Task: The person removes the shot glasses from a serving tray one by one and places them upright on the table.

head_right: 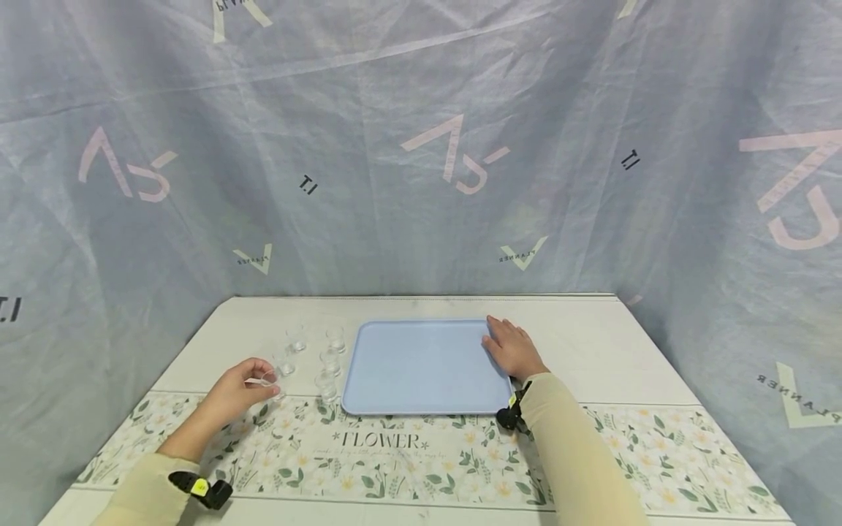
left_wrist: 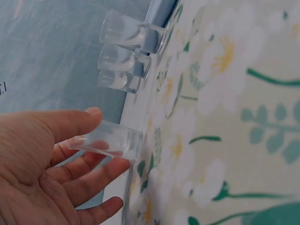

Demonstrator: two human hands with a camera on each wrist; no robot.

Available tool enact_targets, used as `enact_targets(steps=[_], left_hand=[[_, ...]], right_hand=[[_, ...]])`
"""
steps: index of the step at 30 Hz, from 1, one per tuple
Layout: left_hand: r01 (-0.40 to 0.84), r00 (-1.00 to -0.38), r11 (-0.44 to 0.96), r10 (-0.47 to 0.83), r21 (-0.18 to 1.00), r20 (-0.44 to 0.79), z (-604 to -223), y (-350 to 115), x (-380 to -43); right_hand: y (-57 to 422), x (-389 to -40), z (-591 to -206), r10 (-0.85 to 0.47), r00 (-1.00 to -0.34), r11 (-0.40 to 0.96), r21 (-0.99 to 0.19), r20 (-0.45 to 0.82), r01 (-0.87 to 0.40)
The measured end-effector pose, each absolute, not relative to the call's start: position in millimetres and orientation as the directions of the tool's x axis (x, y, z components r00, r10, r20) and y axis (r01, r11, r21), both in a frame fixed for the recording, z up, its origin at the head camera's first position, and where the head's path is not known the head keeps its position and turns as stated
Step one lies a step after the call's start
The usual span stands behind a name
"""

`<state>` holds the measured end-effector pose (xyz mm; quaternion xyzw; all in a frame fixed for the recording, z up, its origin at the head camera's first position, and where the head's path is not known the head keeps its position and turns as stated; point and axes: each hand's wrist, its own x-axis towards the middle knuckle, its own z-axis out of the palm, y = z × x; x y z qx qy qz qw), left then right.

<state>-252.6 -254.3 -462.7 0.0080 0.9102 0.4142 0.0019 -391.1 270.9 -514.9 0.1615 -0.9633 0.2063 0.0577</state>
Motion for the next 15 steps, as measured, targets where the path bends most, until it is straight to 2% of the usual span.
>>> enact_targets(steps=[15], left_hand=[[0.022, -1.000, 0.681, 0.027, 0.732, 0.005, -463.3, -255.2, -250.7]], right_hand=[[270.4, -388.7, -513.8, -0.283, -0.944, 0.859, -0.393, 0.168, -0.328]])
